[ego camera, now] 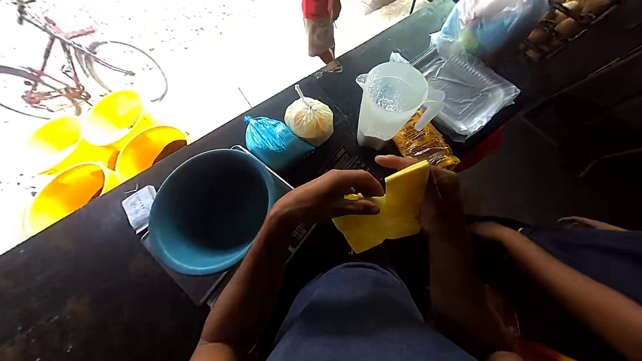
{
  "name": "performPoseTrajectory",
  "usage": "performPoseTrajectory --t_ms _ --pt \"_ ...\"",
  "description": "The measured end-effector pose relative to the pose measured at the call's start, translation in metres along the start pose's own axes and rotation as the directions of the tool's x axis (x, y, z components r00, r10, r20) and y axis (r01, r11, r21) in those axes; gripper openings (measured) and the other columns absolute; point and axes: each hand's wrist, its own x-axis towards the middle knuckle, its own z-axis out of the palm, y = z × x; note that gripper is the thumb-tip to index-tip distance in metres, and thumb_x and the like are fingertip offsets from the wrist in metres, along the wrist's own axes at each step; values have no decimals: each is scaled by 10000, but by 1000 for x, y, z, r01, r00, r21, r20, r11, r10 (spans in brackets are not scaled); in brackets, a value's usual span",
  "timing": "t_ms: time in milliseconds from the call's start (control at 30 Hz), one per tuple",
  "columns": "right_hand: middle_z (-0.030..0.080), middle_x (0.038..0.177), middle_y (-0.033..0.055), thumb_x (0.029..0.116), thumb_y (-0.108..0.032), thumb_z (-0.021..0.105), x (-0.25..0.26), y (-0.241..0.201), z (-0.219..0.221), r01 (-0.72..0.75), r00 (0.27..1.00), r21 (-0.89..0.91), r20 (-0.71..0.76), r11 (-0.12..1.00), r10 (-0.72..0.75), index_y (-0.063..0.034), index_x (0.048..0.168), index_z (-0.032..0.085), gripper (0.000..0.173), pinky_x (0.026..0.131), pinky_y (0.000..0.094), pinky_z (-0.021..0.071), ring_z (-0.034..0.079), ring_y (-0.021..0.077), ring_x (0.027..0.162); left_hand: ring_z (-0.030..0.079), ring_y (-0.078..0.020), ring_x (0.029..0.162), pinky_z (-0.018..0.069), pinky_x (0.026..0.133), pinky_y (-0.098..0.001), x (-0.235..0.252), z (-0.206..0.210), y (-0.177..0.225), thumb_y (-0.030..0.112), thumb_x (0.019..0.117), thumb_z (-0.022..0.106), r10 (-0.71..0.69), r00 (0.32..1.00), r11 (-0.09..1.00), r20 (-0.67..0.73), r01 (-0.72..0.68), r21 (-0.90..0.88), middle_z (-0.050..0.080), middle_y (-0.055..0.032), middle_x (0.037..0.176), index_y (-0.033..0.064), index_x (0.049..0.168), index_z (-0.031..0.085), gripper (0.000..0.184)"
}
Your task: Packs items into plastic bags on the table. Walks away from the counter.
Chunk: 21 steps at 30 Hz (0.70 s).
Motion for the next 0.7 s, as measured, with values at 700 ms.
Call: performPoseTrajectory --t_ms 700 --pt "715 903 -9 1028 -282 609 -40 40 -11 -160 987 -131 4 978 162 -96 1084 679 206 601 262 591 679 86 727 607 -100 658 540 630 -267 -2 62 -52 163 987 672 -365 811 873 -457 128 -470 668 -49 781 48 947 706 126"
